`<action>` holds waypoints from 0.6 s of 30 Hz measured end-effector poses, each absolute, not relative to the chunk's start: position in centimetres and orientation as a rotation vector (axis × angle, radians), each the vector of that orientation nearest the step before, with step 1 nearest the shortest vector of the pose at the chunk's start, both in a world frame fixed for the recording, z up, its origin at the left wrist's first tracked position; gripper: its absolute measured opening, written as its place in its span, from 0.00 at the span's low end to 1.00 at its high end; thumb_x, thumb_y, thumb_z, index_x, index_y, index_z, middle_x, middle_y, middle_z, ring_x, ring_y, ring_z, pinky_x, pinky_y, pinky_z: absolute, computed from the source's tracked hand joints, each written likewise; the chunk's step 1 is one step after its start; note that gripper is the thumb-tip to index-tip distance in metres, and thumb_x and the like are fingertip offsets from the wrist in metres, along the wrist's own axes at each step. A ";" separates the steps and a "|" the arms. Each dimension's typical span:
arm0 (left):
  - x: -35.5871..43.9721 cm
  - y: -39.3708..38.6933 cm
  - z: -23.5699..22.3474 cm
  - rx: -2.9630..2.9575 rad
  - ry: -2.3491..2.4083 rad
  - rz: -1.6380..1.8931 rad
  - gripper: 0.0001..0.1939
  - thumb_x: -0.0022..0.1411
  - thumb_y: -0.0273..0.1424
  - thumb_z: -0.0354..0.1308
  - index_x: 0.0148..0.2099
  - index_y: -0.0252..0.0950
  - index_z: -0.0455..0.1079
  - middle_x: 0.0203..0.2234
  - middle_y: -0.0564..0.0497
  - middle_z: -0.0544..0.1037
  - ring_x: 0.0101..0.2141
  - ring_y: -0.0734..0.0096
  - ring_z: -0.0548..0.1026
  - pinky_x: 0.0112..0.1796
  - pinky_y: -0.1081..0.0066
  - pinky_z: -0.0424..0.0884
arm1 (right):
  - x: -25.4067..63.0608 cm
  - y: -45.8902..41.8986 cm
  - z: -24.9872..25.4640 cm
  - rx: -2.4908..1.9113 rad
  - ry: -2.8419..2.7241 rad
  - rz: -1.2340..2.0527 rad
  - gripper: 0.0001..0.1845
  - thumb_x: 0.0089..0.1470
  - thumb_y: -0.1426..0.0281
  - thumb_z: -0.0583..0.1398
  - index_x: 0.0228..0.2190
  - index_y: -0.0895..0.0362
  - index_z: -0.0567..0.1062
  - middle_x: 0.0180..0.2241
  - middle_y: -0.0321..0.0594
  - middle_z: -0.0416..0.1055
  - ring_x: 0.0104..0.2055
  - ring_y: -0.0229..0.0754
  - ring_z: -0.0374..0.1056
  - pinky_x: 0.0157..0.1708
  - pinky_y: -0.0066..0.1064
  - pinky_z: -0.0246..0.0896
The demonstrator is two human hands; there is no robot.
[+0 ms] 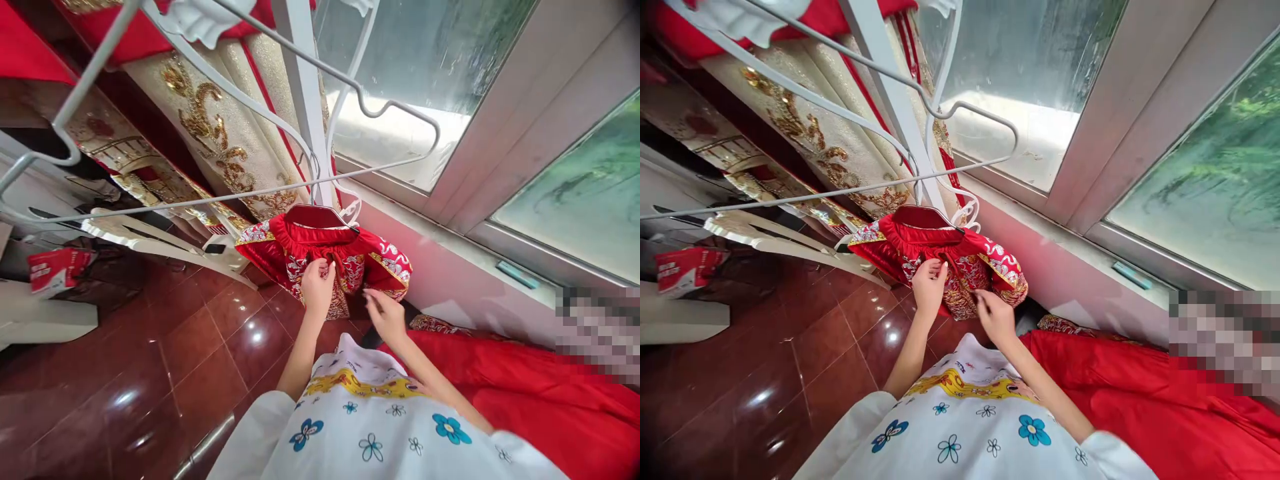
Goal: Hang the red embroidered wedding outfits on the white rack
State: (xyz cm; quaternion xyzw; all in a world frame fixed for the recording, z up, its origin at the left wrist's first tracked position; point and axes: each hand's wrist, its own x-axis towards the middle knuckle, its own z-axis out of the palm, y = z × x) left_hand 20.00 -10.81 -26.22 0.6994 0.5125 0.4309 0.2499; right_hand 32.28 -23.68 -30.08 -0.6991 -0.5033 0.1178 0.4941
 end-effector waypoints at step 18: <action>21.7 -10.3 -29.0 1.540 1.328 1.360 0.10 0.57 0.36 0.58 0.37 0.35 0.66 0.31 0.48 0.74 0.32 0.68 0.72 0.38 0.69 0.67 | 32.5 -14.4 -25.7 -1.458 -1.214 0.492 0.13 0.47 0.64 0.58 0.35 0.59 0.71 0.37 0.46 0.74 0.39 0.47 0.69 0.44 0.39 0.65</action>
